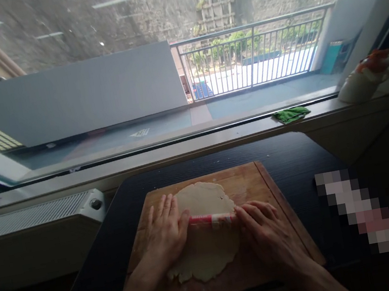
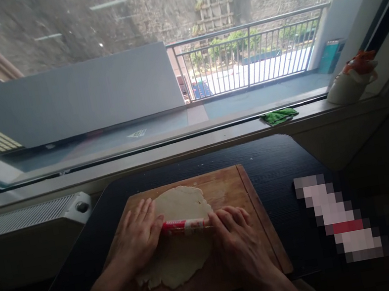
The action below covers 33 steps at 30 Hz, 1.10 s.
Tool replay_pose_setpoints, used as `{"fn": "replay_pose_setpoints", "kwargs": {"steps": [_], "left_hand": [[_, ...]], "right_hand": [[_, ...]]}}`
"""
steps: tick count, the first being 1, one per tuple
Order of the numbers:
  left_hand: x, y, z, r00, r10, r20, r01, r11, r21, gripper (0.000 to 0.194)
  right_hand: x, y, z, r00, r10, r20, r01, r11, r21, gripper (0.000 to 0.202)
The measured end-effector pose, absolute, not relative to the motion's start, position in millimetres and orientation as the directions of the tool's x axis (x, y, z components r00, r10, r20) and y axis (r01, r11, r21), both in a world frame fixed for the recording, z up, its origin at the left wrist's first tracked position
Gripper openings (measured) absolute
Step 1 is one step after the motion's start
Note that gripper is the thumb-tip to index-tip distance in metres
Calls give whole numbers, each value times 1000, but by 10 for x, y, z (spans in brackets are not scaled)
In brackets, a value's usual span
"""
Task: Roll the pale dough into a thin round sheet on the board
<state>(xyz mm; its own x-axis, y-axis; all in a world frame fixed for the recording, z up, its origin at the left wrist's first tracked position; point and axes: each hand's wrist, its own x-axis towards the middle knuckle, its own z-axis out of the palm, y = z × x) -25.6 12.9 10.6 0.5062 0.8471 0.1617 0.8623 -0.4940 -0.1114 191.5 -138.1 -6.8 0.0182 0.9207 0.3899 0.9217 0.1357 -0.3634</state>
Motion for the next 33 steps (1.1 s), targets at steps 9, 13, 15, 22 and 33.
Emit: {"fn": "replay_pose_setpoints", "kwargs": {"steps": [9, 13, 15, 22, 33], "left_hand": [[812, 1035, 198, 450, 893, 18, 892, -451, 25, 59], [465, 692, 133, 578, 807, 119, 813, -582, -3, 56], [142, 438, 85, 623, 772, 125, 781, -624, -37, 55], [13, 331, 58, 559, 820, 121, 829, -556, -61, 57], [572, 683, 165, 512, 858, 50, 857, -514, 39, 57]], "right_hand": [[2045, -1171, -59, 183, 919, 348, 925, -42, -377, 41], [1943, -1466, -92, 110, 936, 335, 910, 40, -412, 48], [1885, -1606, -118, 54, 938, 342, 901, 101, -421, 50], [1970, -1472, 26, 10, 946, 323, 902, 131, -411, 39], [2067, -1371, 118, 89, 934, 347, 921, 55, -386, 36]]}}
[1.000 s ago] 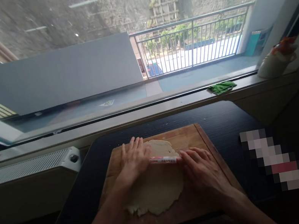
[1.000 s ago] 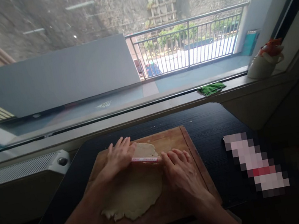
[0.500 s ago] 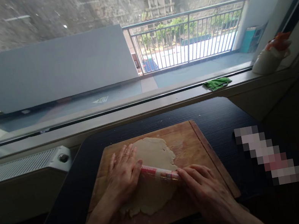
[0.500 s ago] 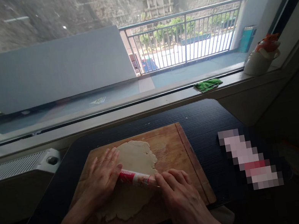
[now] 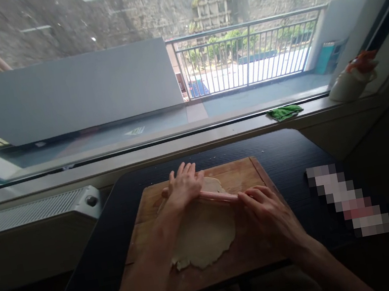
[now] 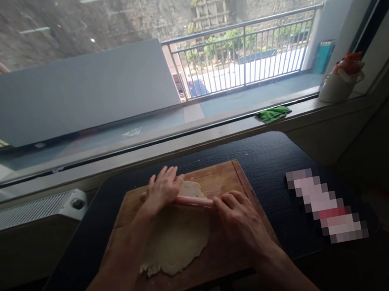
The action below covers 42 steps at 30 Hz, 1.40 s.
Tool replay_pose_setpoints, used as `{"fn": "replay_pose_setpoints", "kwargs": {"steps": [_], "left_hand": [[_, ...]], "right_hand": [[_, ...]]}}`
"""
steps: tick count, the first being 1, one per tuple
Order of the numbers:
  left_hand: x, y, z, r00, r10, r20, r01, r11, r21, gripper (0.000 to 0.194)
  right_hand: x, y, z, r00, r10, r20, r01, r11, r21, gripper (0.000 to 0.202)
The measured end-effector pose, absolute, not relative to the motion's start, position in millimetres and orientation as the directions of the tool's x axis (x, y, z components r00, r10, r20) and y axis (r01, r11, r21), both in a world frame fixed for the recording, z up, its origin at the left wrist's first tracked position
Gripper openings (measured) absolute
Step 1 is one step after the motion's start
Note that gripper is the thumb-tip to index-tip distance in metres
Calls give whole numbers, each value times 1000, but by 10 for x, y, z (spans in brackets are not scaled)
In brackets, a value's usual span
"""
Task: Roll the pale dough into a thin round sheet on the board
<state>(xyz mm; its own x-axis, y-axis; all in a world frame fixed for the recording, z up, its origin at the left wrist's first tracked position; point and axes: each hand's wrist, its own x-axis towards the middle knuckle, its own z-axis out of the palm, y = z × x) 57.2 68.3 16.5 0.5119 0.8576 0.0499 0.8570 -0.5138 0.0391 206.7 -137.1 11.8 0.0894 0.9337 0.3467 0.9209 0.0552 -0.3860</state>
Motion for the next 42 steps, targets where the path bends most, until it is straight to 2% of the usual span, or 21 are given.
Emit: {"fn": "replay_pose_setpoints", "kwargs": {"steps": [4, 8, 10, 14, 16, 21, 25, 29, 33, 35, 38, 42], "left_hand": [[-18, 108, 75, 565, 804, 187, 821, -571, -27, 53], [-51, 53, 71, 520, 830, 201, 850, -525, -32, 53], [173, 304, 104, 479, 862, 166, 874, -486, 0, 55], [649, 856, 211, 409, 912, -36, 909, -404, 100, 61], [711, 923, 234, 411, 910, -56, 908, -404, 109, 61], [206, 371, 109, 527, 838, 143, 844, -536, 31, 57], [-188, -79, 41, 538, 810, 232, 836, -548, -25, 55], [55, 146, 70, 504, 837, 215, 858, -514, -7, 55], [654, 759, 143, 453, 890, 48, 886, -455, 83, 62], [891, 969, 185, 417, 909, 18, 903, -416, 107, 62], [982, 1007, 209, 431, 900, 68, 893, -436, 110, 59], [552, 588, 135, 505, 846, 174, 853, -520, 54, 54]], "right_hand": [[1962, -1572, 100, -7, 943, 333, 904, 148, -402, 45], [2029, -1359, 118, -72, 934, 351, 896, 215, -389, 34], [2100, -1149, 122, -46, 928, 371, 909, 193, -370, 27], [2180, -921, 118, 46, 919, 392, 937, 96, -336, 28], [2153, -994, 112, 66, 917, 394, 939, 76, -336, 28], [1970, -1420, 126, 27, 932, 363, 911, 127, -392, 37], [1895, -1532, 148, -28, 942, 334, 891, 175, -419, 34], [1940, -1372, 143, 9, 951, 310, 910, 121, -397, 30], [2035, -1180, 137, 109, 936, 334, 939, 13, -343, 29], [2079, -1143, 136, 145, 929, 341, 948, -31, -318, 29], [2104, -1187, 131, 153, 926, 346, 954, -46, -296, 31], [2038, -1368, 122, 94, 941, 326, 950, 12, -311, 34]]}}
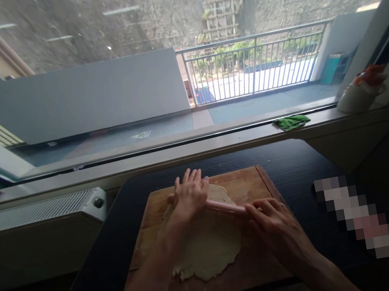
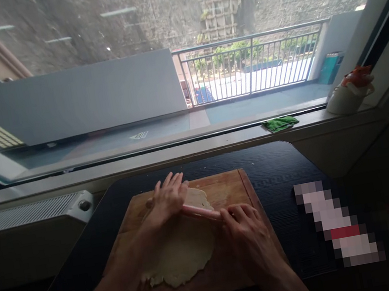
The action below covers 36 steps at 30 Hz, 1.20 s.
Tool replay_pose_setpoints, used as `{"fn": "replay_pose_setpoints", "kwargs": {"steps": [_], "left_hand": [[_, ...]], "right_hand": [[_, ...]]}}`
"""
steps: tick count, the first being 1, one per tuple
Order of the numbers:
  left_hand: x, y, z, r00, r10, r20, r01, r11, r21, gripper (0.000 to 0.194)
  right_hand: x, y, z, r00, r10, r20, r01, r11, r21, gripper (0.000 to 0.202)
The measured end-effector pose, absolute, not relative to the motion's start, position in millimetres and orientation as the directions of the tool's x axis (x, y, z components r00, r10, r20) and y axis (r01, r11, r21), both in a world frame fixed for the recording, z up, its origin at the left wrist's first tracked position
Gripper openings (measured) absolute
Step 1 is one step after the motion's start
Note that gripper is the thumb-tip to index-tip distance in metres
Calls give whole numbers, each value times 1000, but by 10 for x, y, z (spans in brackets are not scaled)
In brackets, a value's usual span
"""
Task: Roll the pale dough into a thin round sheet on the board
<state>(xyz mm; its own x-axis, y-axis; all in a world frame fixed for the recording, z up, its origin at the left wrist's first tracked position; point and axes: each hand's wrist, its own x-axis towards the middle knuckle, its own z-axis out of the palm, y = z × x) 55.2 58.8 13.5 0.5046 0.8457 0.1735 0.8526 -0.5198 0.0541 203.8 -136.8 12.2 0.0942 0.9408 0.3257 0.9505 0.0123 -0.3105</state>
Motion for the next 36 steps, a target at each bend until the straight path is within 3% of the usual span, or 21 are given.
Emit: {"fn": "replay_pose_setpoints", "kwargs": {"steps": [5, 9, 17, 23, 28, 32, 36], "left_hand": [[-116, -58, 33, 552, 789, 269, 826, -562, -44, 55], [13, 60, 40, 545, 799, 255, 831, -555, -36, 57], [1096, 822, 173, 523, 852, -2, 849, -521, 94, 63], [661, 266, 81, 685, 705, 184, 714, -700, 26, 50], [726, 315, 114, 610, 738, 290, 756, -651, 67, 50], [1264, 751, 156, 532, 804, 266, 798, -581, 159, 52], [1461, 857, 201, 563, 755, 335, 771, -626, 115, 47]], "right_hand": [[1939, -1545, 114, -3, 953, 304, 924, 119, -363, 35], [1959, -1469, 131, 0, 966, 258, 918, 102, -383, 31], [2196, -1274, 144, 138, 959, 246, 930, -39, -366, 15], [2445, -1785, 62, 74, 964, 254, 949, 10, -316, 27], [2567, -1768, 7, 76, 963, 259, 963, -4, -268, 31], [2547, -1560, 12, 166, 947, 277, 957, -87, -277, 29], [2491, -1560, -1, 195, 932, 305, 953, -108, -282, 29]]}}
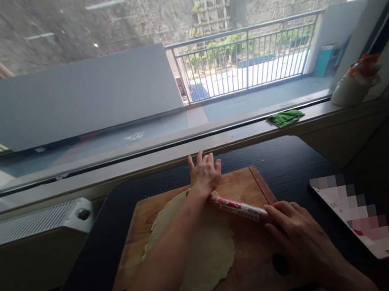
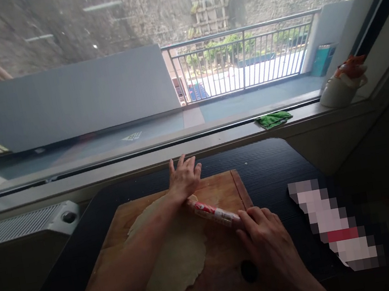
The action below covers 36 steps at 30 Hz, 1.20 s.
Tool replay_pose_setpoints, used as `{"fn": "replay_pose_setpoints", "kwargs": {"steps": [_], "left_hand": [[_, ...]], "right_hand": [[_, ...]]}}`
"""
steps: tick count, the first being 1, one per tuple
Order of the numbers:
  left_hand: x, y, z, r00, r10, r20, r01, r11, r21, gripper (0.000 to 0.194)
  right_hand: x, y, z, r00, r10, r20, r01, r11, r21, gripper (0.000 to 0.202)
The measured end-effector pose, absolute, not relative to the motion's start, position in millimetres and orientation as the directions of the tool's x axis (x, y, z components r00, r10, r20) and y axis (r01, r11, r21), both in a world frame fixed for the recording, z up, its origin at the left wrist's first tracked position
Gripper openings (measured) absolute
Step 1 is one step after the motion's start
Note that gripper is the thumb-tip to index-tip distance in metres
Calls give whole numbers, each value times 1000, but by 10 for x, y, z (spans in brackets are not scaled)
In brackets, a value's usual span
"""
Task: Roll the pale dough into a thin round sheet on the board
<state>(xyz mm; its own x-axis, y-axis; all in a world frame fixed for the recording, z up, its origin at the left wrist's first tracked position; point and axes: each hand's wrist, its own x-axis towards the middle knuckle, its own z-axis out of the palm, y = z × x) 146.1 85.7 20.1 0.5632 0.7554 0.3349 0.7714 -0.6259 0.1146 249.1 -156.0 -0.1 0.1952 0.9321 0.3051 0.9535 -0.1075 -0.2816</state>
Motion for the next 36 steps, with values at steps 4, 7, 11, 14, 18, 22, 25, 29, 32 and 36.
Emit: {"fn": "replay_pose_setpoints", "kwargs": {"steps": [4, 7, 11, 14, 18, 22, 25, 29, 32, 36], "left_hand": [[993, 529, 159, 528, 767, 364, 789, -602, 124, 47], [547, 239, 118, 599, 722, 346, 753, -655, 63, 47], [435, 223, 119, 684, 670, 288, 699, -715, 3, 50], [781, 528, 140, 650, 713, 261, 732, -680, 34, 51], [1338, 912, 188, 587, 768, 258, 777, -623, 88, 53], [1316, 844, 205, 587, 734, 341, 758, -646, 86, 50], [859, 523, 176, 609, 718, 338, 747, -662, 61, 49], [273, 128, 155, 762, 612, 212, 633, -772, -49, 52], [246, 164, 136, 757, 627, 184, 646, -760, -67, 54], [740, 625, 105, 665, 732, 150, 737, -675, 25, 53]], "right_hand": [[2438, -1682, -39, 143, 943, 301, 960, -59, -274, 35], [2419, -1734, -44, 97, 950, 296, 956, -6, -294, 36], [2457, -1717, -2, 62, 958, 279, 941, 37, -337, 34], [2510, -1662, 41, 122, 956, 268, 937, -22, -347, 28], [2537, -1604, 66, 228, 936, 269, 934, -132, -331, 25], [2479, -1628, 38, 219, 928, 301, 938, -116, -325, 28], [2402, -1642, 24, 170, 940, 297, 944, -68, -324, 34], [2325, -1558, 72, 125, 953, 278, 950, -34, -310, 33], [2334, -1463, 129, 98, 960, 264, 952, -13, -305, 30], [2436, -1425, 124, 140, 951, 275, 951, -52, -305, 29]]}}
